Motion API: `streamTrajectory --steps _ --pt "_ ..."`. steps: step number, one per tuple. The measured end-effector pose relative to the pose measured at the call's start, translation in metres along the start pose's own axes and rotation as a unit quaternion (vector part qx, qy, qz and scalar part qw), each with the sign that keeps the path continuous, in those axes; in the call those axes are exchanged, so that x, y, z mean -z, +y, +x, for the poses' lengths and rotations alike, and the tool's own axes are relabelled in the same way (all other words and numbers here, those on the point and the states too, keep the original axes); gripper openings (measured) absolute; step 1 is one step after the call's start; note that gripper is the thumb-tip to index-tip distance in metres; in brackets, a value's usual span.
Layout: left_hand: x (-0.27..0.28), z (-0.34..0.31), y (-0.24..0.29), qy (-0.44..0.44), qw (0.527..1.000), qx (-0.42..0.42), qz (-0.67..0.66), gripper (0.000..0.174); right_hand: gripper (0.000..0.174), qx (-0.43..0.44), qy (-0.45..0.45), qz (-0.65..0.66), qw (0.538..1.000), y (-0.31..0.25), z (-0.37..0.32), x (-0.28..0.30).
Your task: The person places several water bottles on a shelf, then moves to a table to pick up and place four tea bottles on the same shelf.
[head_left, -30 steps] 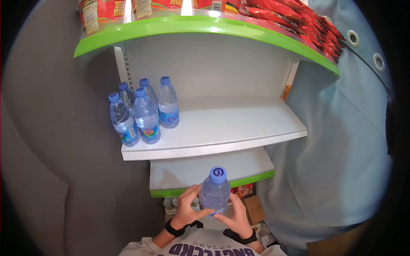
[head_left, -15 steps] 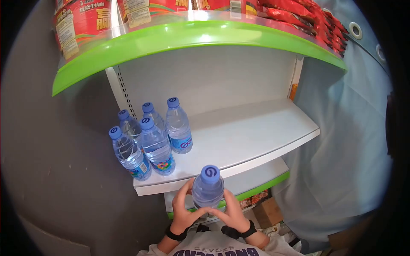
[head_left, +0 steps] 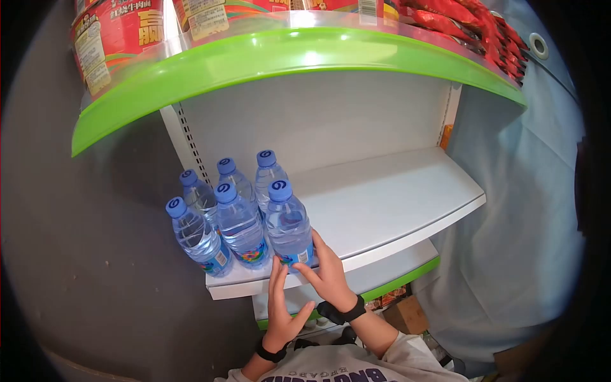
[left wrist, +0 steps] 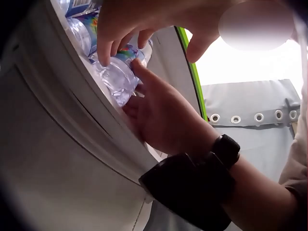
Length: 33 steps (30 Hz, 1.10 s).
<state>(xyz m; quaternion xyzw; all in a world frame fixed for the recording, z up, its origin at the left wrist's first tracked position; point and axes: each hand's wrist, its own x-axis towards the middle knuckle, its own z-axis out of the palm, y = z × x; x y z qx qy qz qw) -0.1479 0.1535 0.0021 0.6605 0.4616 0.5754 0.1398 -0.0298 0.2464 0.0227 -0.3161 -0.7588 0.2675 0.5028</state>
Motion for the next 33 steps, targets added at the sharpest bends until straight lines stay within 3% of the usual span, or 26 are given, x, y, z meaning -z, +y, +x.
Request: streamTrajectory --steps 4,6,15,33 --pt "-0.003 0.004 -0.002 0.013 1.000 0.002 -0.006 0.082 0.076 0.006 -0.046 -0.027 0.999 -0.002 0.003 0.009" --pt "-0.004 0.006 -0.002 0.022 1.000 0.002 -0.015 0.083 0.078 0.110 -0.022 -0.094 0.989 0.000 0.004 0.012" --pt "-0.005 0.001 -0.004 0.038 0.998 0.020 -0.044 0.083 0.074 0.037 0.016 -0.079 0.996 -0.004 -0.001 0.002" --pt "-0.004 0.004 -0.003 0.039 0.998 0.031 -0.023 0.077 0.068 0.039 0.041 -0.139 0.989 -0.002 -0.001 -0.006"
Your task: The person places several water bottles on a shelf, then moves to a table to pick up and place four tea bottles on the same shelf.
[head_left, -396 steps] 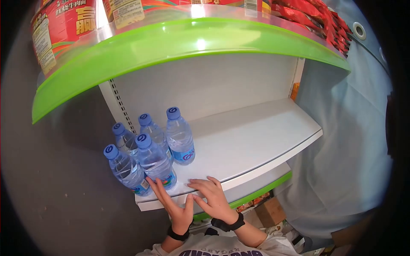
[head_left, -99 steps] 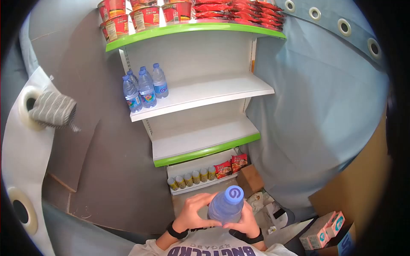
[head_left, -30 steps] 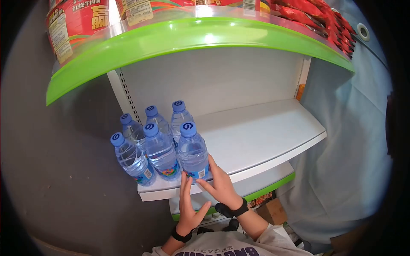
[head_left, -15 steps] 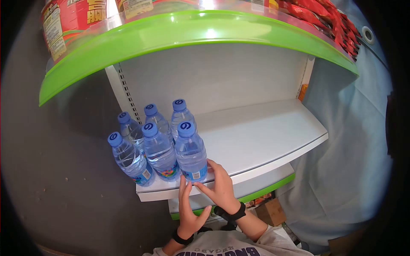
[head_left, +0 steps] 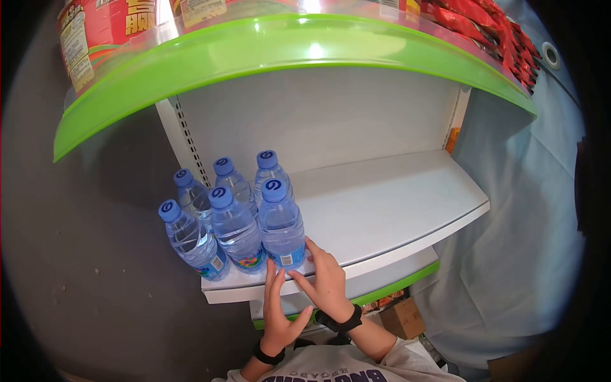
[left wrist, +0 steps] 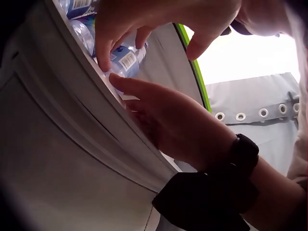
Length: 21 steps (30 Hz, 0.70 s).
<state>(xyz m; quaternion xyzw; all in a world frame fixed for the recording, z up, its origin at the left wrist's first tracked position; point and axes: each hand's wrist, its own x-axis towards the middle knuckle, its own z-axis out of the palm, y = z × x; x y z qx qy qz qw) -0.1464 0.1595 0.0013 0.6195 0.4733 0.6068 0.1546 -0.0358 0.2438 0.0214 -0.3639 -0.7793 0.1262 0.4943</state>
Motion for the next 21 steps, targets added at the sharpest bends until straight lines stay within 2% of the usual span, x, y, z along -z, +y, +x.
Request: streamTrajectory --steps 13,21 --pt "0.0029 0.0056 0.0025 -0.029 1.000 -0.004 -0.004 0.075 0.072 0.007 0.025 -0.042 0.999 -0.0001 -0.0002 -0.0070" --pt "0.0016 -0.0028 0.0033 -0.004 0.999 -0.001 -0.035 0.070 0.065 -0.008 -0.002 0.021 1.000 -0.0049 -0.0039 0.0007"
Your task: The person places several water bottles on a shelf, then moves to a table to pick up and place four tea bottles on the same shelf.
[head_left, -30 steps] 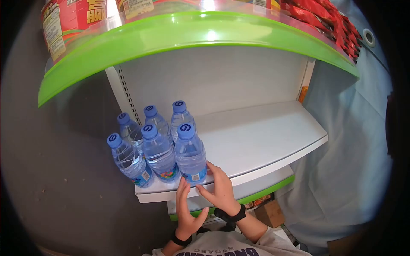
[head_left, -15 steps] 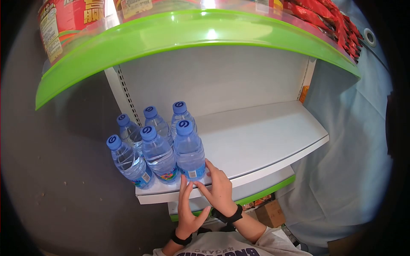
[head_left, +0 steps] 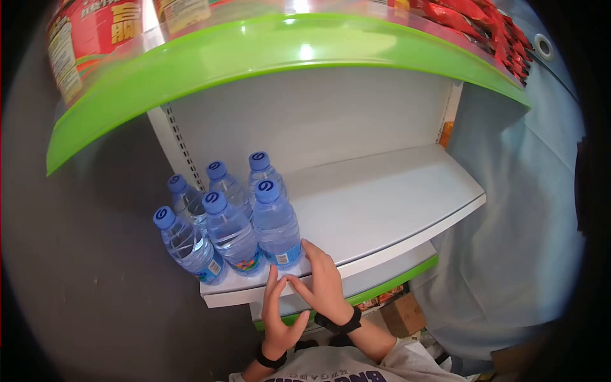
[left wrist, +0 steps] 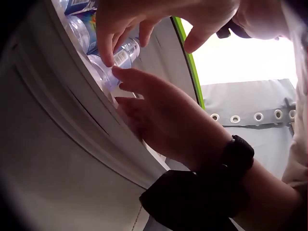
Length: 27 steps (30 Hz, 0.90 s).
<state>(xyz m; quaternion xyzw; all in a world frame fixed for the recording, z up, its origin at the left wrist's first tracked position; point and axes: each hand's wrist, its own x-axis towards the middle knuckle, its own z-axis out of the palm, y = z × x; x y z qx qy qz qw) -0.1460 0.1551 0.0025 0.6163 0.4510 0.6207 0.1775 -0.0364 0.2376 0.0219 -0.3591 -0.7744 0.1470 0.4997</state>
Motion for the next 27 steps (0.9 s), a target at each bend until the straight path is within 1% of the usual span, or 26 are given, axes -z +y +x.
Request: streamTrajectory --steps 1,3,4,6,7,8,9,11,12,13,15,16,17,19,20,21,23,25,27 --pt "0.000 -0.003 -0.002 0.007 1.000 -0.007 0.000 0.066 0.065 -0.004 0.006 -0.004 1.000 0.000 -0.004 0.004" --pt "-0.002 -0.004 -0.004 0.001 1.000 -0.012 -0.006 0.063 0.061 -0.007 0.017 0.067 0.998 -0.002 -0.019 0.017" --pt "-0.003 -0.004 -0.006 0.003 1.000 -0.020 -0.006 0.061 0.057 -0.022 0.025 0.073 0.997 -0.004 -0.029 0.025" --pt "-0.008 -0.005 -0.002 0.011 1.000 -0.027 -0.006 0.056 0.055 -0.046 0.026 0.066 0.996 -0.001 -0.049 0.042" --pt "-0.011 -0.005 0.000 0.000 1.000 -0.023 -0.014 0.056 0.053 -0.057 0.023 0.067 0.996 0.001 -0.059 0.051" --pt "-0.015 -0.004 0.003 0.002 0.999 -0.027 -0.023 0.055 0.050 -0.083 0.035 0.061 0.994 0.004 -0.069 0.060" --pt "-0.020 -0.003 0.006 0.005 0.999 -0.032 -0.032 0.055 0.050 -0.089 0.043 0.052 0.994 0.006 -0.078 0.070" --pt "-0.032 -0.003 0.011 -0.007 0.998 -0.031 -0.047 0.054 0.049 -0.161 0.063 0.056 0.983 0.012 -0.097 0.095" --pt "-0.039 -0.003 0.012 -0.020 0.998 -0.031 -0.056 0.053 0.045 -0.171 0.080 0.032 0.981 0.016 -0.108 0.107" --pt "-0.048 -0.003 0.014 -0.034 0.997 -0.030 -0.065 0.052 0.045 -0.176 0.092 0.020 0.980 0.017 -0.119 0.120" --pt "-0.067 -0.004 0.020 -0.065 0.993 -0.035 -0.089 0.050 0.043 -0.239 0.117 -0.011 0.964 0.017 -0.145 0.146" --pt "-0.078 -0.006 0.023 -0.084 0.991 -0.035 -0.102 0.049 0.036 -0.254 0.150 -0.019 0.955 0.015 -0.159 0.158" --pt "-0.089 -0.008 0.026 -0.104 0.987 -0.036 -0.118 0.049 0.036 -0.264 0.168 -0.033 0.949 0.014 -0.176 0.170" --pt "-0.115 -0.016 0.035 -0.154 0.978 -0.045 -0.130 0.049 0.028 -0.300 0.172 -0.099 0.933 0.006 -0.209 0.195" --pt "-0.129 -0.022 0.041 -0.176 0.972 -0.046 -0.148 0.049 0.022 -0.327 0.194 -0.116 0.918 -0.002 -0.222 0.204" --pt "-0.143 -0.028 0.050 -0.194 0.965 -0.031 -0.174 0.047 0.022 -0.340 0.212 -0.132 0.907 -0.009 -0.237 0.215" --pt "-0.172 -0.044 0.068 -0.231 0.949 -0.012 -0.216 0.045 0.020 -0.362 0.194 -0.158 0.898 -0.026 -0.268 0.236" --pt "-0.199 -0.061 0.088 -0.267 0.935 0.000 -0.233 0.043 0.017 -0.382 0.213 -0.187 0.879 -0.038 -0.298 0.254" --pt "-0.222 -0.082 0.107 -0.298 0.918 -0.006 -0.263 0.042 0.016 -0.378 0.183 -0.235 0.877 -0.052 -0.322 0.273"
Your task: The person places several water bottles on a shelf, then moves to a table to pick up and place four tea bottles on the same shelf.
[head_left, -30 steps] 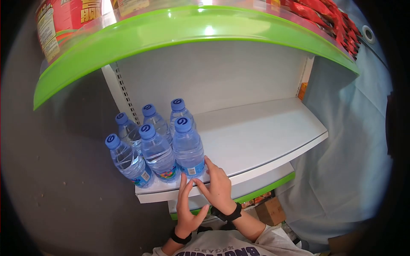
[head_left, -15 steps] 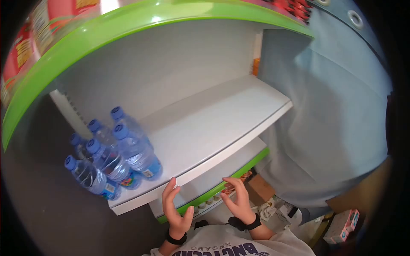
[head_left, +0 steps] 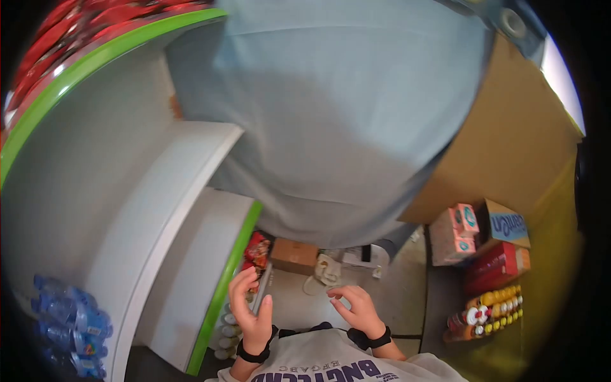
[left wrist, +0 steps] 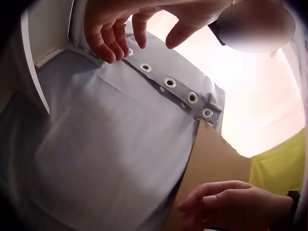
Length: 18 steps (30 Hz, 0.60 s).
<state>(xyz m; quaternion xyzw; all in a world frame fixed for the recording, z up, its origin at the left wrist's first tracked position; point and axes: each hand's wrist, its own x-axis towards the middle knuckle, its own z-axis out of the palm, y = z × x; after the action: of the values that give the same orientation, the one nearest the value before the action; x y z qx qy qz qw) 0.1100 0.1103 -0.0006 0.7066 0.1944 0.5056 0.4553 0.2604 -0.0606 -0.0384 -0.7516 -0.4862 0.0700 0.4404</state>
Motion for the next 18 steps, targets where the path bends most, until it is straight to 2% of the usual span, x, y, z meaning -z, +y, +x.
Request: streamTrajectory --steps 7,10,14,18 --pt "-0.114 -0.016 0.004 -0.109 0.989 0.037 -0.097 0.042 0.015 -0.026 0.066 -0.103 0.992 0.036 -0.039 0.088" --pt "-0.152 -0.018 0.012 -0.174 0.975 0.030 -0.131 0.041 0.015 -0.074 0.110 -0.132 0.982 0.039 -0.060 0.118" --pt "-0.195 -0.019 0.021 -0.254 0.953 0.018 -0.162 0.041 0.014 -0.122 0.194 -0.144 0.963 0.044 -0.094 0.134" --pt "-0.235 -0.024 0.030 -0.344 0.914 0.041 -0.210 0.040 0.014 -0.224 0.256 -0.157 0.927 0.036 -0.127 0.136"
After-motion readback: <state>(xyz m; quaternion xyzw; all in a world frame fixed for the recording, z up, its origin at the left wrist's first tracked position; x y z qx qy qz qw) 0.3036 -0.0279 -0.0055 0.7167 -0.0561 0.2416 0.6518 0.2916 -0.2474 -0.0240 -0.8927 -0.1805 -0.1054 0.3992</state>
